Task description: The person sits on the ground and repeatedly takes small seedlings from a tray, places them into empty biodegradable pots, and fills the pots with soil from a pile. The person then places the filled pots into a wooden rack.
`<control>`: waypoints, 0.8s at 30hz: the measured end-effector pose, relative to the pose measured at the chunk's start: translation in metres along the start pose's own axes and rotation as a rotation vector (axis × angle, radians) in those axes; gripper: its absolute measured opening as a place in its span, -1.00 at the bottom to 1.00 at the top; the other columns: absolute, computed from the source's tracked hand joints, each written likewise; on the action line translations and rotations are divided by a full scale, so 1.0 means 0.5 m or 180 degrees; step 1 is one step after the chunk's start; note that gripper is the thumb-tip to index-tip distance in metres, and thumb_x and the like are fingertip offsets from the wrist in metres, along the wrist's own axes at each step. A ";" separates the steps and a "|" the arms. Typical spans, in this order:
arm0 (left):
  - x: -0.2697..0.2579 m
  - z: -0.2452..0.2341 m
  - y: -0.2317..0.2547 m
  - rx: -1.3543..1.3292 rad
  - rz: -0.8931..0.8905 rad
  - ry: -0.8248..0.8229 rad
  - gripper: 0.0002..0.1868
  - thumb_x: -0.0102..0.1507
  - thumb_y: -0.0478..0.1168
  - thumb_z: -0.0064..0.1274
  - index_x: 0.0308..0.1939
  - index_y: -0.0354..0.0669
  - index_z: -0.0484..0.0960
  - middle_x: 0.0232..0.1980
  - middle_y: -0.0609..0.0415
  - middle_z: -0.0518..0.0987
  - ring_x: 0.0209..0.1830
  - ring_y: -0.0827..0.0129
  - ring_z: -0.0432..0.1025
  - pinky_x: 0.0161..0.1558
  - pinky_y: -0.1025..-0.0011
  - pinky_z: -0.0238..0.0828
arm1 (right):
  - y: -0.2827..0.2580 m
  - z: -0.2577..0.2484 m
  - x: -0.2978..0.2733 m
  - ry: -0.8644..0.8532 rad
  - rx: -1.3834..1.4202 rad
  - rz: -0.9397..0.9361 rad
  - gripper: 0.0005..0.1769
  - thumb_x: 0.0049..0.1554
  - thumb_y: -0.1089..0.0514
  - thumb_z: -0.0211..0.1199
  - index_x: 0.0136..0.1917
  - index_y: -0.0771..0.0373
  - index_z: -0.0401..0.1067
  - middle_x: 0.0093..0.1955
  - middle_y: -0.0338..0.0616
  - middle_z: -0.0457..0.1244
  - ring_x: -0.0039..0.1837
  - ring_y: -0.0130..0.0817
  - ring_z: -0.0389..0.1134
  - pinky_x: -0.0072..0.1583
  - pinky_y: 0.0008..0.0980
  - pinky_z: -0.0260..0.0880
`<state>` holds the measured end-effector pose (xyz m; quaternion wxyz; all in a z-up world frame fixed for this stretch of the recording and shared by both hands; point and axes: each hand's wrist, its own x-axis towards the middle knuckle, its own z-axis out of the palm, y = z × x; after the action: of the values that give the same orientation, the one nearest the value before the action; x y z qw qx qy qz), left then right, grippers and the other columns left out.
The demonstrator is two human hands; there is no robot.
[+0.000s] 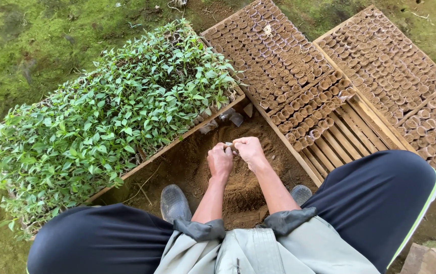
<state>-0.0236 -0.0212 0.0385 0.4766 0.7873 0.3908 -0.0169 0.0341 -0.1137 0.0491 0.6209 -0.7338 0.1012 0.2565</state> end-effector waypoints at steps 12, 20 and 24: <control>-0.010 -0.013 0.007 -0.0238 -0.0034 0.0018 -0.82 0.20 -0.15 0.07 -0.28 -0.02 0.79 -0.22 -0.19 0.71 -0.05 -0.15 0.59 -0.01 -0.03 0.54 | -0.022 -0.003 -0.013 -0.0245 -0.0471 -0.0117 -0.62 0.08 0.36 0.16 0.17 0.43 0.54 0.02 0.15 0.40 -0.06 -0.41 0.39 0.03 -0.40 0.53; 0.013 -0.003 -0.024 -0.0418 -0.0134 0.0122 -0.86 0.14 -0.17 0.13 -0.34 0.06 0.81 -0.32 -0.05 0.72 -0.13 0.00 0.62 -0.09 0.09 0.54 | 0.086 -0.036 0.057 -0.0236 -0.2336 -0.1604 -0.63 -0.15 0.30 0.23 -0.14 -0.10 0.64 -0.04 -0.27 0.41 0.20 -0.17 0.42 0.29 -0.12 0.40; 0.001 -0.019 -0.014 -0.0605 -0.0135 0.0096 -0.85 0.12 -0.19 0.13 -0.36 0.03 0.81 -0.41 0.00 0.71 -0.20 0.07 0.63 -0.14 0.12 0.52 | 0.096 -0.028 0.056 -0.0347 -0.2408 -0.2079 -0.80 -0.15 0.26 0.34 -0.25 -0.01 0.62 -0.03 -0.19 0.38 0.27 -0.15 0.35 0.38 -0.16 0.31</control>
<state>-0.0308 -0.0120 0.0381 0.5427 0.7302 0.4144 0.0221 0.0388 -0.1326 -0.0049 0.3636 -0.8864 -0.2664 0.1054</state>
